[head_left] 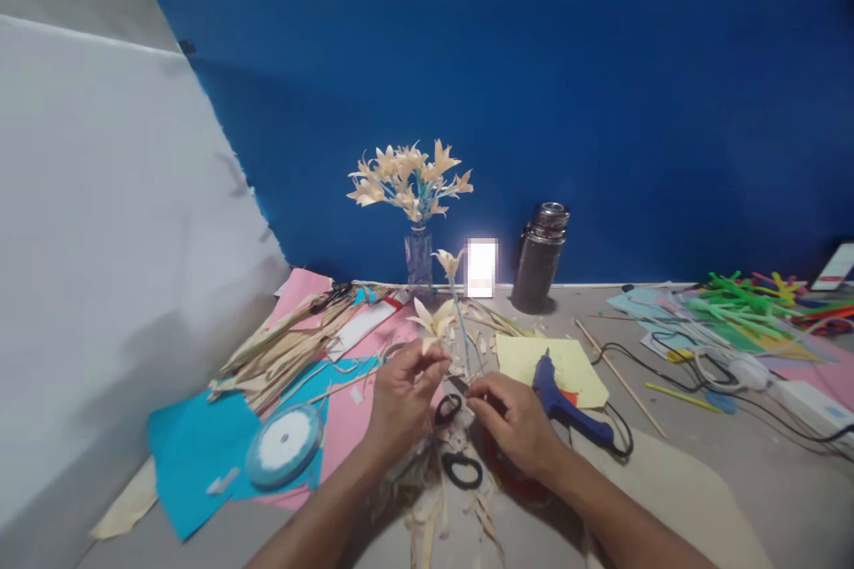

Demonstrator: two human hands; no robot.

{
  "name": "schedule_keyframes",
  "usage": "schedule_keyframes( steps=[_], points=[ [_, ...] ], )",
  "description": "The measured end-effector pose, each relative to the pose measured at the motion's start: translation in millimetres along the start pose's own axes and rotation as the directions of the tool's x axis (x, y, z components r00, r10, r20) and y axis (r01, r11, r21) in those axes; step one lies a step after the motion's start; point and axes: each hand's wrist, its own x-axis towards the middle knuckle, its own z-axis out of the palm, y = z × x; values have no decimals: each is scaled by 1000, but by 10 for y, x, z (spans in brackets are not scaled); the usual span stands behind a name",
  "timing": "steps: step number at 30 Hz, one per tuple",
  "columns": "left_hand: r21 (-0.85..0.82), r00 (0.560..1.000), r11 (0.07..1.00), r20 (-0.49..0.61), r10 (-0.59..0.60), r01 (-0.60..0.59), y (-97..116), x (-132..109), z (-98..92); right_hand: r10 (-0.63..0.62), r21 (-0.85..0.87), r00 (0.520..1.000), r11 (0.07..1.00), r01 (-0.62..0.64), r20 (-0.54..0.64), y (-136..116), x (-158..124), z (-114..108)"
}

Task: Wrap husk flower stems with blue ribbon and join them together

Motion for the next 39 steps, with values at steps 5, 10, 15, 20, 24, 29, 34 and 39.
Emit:
schedule_keyframes(
  steps=[5, 10, 15, 20, 24, 29, 34, 39],
  points=[
    [-44, 1000, 999, -9, 9, -9, 48, -78, 53, -45, -34, 997, 998, 47, 59, 18, -34, 42],
    [-132, 995, 991, -101, 3, -17, 109, -145, 41, -45, -51, 995, 997, 49, 85, 39, -66, 70],
    [-135, 995, 990, -96, 25, -38, 159, -188, 33, -40, -63, 994, 997, 46, 100, 41, -72, 67],
    [-84, 992, 996, -121, 26, -37, 126, -198, 31, -30, -76, 993, 996, 39, 115, 10, -71, 54],
    [-64, 992, 998, -122, -13, 5, 100, -221, 57, -44, -80, 992, 995, 53, 116, 21, -68, 56],
    [-47, 989, 999, -143, 21, -28, 100, -229, 87, -46, -115, 992, 992, 60, 114, 44, -65, 53],
    [-3, 995, 1000, -99, 5, -5, 116, -219, 72, -26, -136, 992, 990, 42, 120, 0, -61, 27],
    [16, 998, 1000, -58, -6, 7, 121, -234, 66, -44, -138, 991, 988, 61, 124, -9, -58, 18]
  ],
)
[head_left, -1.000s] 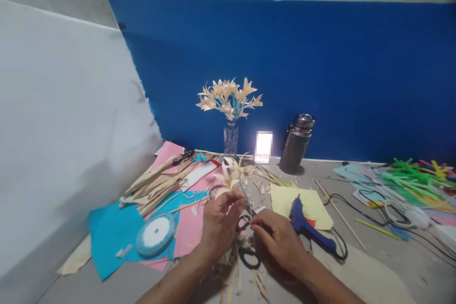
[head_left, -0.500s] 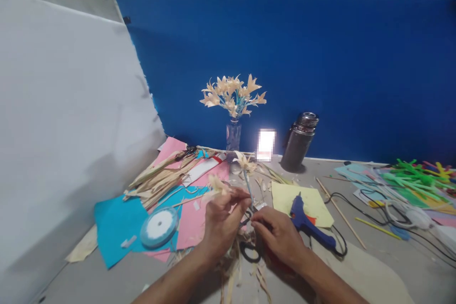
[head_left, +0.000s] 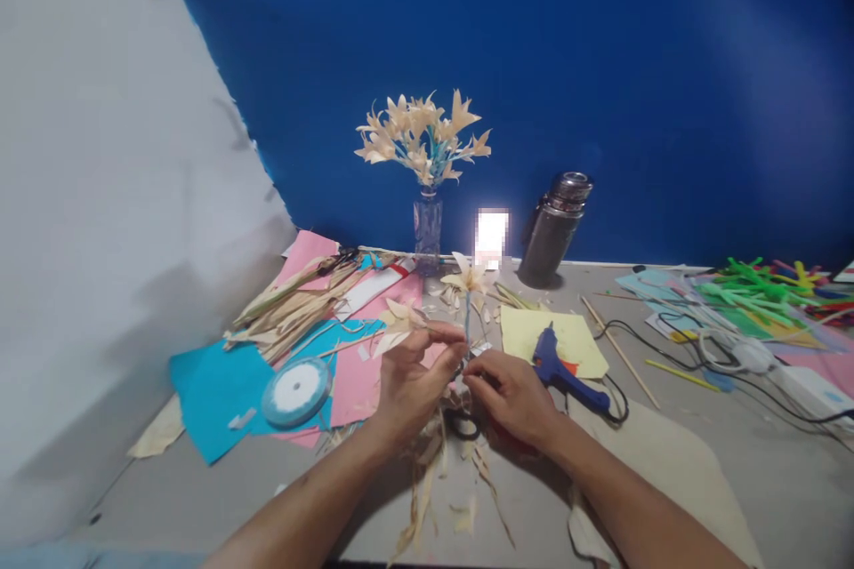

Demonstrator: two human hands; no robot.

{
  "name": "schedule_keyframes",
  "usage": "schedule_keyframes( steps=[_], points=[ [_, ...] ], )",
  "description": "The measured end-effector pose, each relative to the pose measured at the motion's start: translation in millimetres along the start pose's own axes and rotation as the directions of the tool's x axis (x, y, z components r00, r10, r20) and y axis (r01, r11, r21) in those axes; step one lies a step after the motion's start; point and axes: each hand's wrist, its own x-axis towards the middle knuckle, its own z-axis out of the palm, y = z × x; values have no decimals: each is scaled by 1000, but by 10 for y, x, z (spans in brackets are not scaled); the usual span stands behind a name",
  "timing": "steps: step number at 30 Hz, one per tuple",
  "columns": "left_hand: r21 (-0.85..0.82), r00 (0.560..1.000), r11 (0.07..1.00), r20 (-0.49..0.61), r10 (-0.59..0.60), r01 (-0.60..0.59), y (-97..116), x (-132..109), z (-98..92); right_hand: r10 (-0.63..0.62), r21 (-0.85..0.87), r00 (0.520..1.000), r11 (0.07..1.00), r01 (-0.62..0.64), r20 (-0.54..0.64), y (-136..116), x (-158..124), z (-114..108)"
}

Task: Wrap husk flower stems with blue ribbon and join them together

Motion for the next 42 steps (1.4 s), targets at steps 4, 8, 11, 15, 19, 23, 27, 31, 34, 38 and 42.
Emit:
schedule_keyframes(
  steps=[4, 8, 11, 15, 19, 23, 27, 31, 34, 38, 42],
  points=[
    [34, 999, 999, 16, 29, -30, -4, -24, 1, 12, 3, 1000, 1000, -12, 5, 0, -1, 2],
    [47, 997, 996, 41, 71, -73, -12, -41, -1, 8, 15, 1000, 1000, -8, 8, -2, -6, 5],
    [59, 995, 994, 34, 93, -95, 6, -40, -1, 10, 11, 1000, 1000, -10, 14, 0, -10, 11],
    [135, 993, 984, 11, 115, -115, 69, -14, -2, 12, 16, 1000, 1000, -12, 17, -2, -9, 19],
    [214, 984, 964, -44, 171, -157, 78, 24, -7, 25, 80, 999, 996, -28, 33, -26, 2, 9],
    [177, 985, 975, -85, 149, -132, 13, 51, -13, 51, 154, 999, 987, -49, -12, -48, 16, -16],
    [152, 987, 980, -81, 138, -125, -18, 50, -15, 125, 263, 984, 961, -88, -128, -60, 25, -27],
    [151, 985, 979, -88, 149, -134, -1, 49, -20, 137, 310, 988, 945, -108, -73, -92, 31, -10],
    [144, 984, 982, -111, 139, -123, 10, 57, -25, 102, 282, 994, 955, -90, -31, -116, 30, 13],
    [117, 986, 986, -105, 131, -118, 8, 63, -28, 91, 251, 996, 964, -82, -22, -136, 31, 25],
    [107, 987, 987, -94, 128, -118, -8, 52, -24, 96, 247, 995, 965, -83, -39, -152, 41, 17]
  ],
)
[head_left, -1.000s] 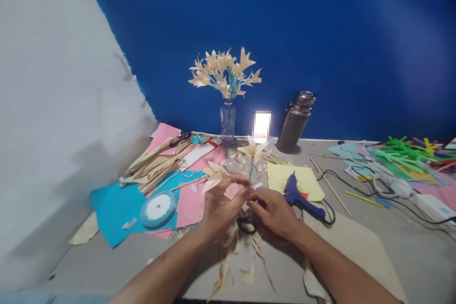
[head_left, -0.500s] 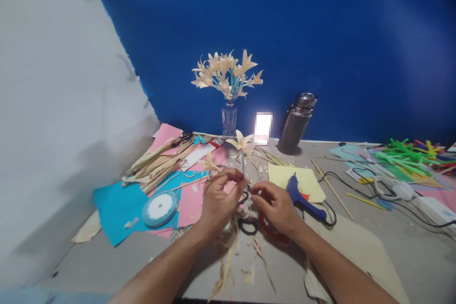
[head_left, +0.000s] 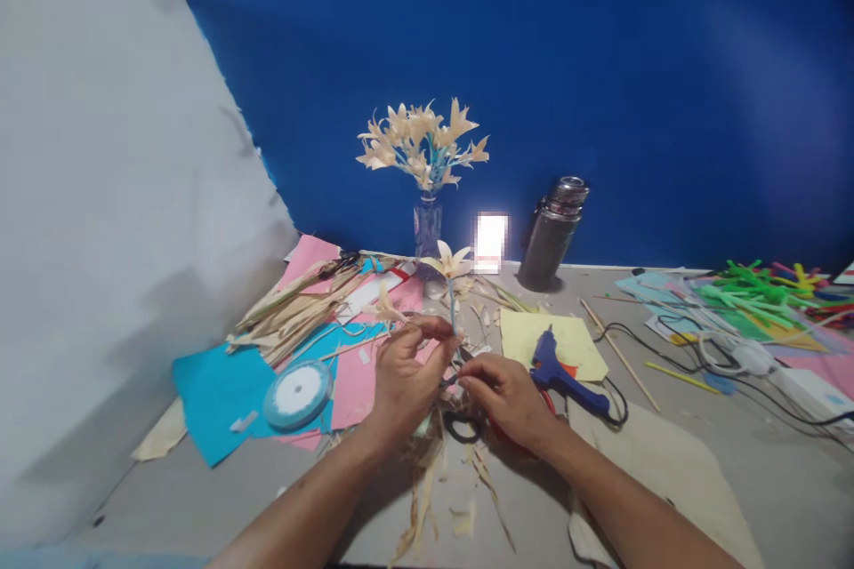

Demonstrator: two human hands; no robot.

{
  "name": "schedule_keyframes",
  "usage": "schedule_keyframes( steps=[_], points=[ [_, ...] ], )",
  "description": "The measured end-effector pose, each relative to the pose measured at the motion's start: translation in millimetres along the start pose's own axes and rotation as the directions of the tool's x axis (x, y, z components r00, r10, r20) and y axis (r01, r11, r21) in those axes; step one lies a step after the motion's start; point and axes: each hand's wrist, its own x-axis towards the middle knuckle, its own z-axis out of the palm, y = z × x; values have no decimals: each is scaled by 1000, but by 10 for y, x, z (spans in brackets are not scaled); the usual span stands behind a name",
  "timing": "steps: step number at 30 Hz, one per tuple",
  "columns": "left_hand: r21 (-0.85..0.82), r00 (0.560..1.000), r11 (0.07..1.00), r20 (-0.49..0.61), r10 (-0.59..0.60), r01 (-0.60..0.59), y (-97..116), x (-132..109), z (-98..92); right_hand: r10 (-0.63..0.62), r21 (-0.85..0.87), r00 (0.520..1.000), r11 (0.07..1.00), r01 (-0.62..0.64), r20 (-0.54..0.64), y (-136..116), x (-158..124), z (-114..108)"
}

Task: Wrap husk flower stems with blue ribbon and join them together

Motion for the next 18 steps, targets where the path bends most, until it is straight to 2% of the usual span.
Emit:
schedule_keyframes(
  steps=[7, 12, 15, 18],
  points=[
    [-69, 1000, 997, -8, -27, 27, 5, 29, -52, -11, -26, 1000, 1000, 11, -1, -6, -2, -4],
    [-130, 996, 991, -71, -49, 40, 117, 106, -102, -14, -37, 1000, 999, 14, 9, 18, -6, 9],
    [-206, 992, 976, -80, -94, 75, 199, 128, -106, -5, -43, 1000, 999, 5, 17, 28, -5, 16],
    [-212, 991, 974, -85, -99, 79, 244, 124, -100, 4, -44, 1000, 999, -4, 20, 27, -6, 20]
  ],
)
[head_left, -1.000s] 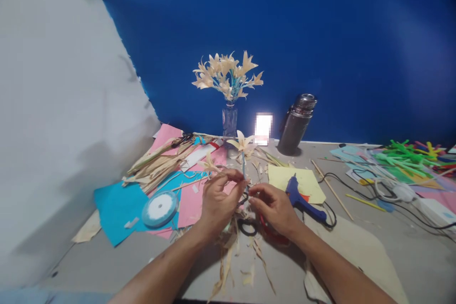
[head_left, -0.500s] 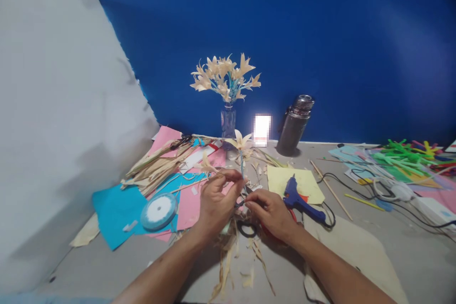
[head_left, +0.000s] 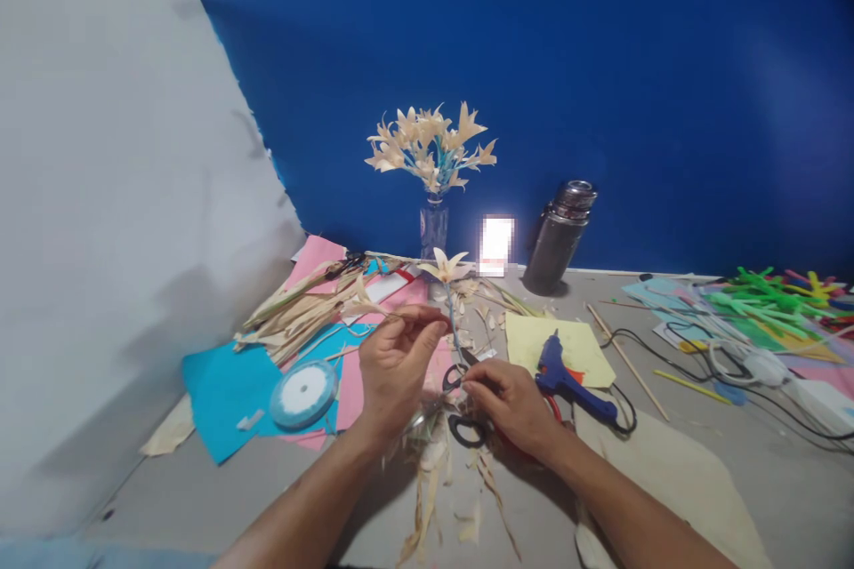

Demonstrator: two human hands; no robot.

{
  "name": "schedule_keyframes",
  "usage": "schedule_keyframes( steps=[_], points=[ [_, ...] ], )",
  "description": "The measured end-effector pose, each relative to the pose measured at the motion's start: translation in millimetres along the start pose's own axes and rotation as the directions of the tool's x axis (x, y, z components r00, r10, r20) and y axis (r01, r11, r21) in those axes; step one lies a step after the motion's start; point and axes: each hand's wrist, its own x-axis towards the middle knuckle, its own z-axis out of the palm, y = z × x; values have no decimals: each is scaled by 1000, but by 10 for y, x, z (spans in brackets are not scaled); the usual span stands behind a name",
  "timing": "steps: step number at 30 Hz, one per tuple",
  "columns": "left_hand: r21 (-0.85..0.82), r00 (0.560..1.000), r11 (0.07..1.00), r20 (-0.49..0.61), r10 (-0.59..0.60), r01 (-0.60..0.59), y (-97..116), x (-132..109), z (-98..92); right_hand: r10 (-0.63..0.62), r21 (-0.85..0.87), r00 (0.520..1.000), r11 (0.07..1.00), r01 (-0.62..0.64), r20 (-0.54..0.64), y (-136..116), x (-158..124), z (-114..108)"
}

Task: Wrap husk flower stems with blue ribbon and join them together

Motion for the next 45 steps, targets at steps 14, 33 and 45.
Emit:
schedule_keyframes(
  steps=[14, 33, 45],
  points=[
    [-82, 1000, 997, 27, -1, 3, -60, -46, 74, 19, -3, 999, 1000, -19, 28, -1, 4, 36],
    [12, 983, 995, 151, 100, -103, 125, 46, 13, -62, 1, 979, 998, 64, -195, -777, 294, -631],
    [-78, 975, 997, 220, 26, -10, 10, 40, 48, -56, 223, 987, 971, 89, -153, -606, 376, -457]
  ],
)
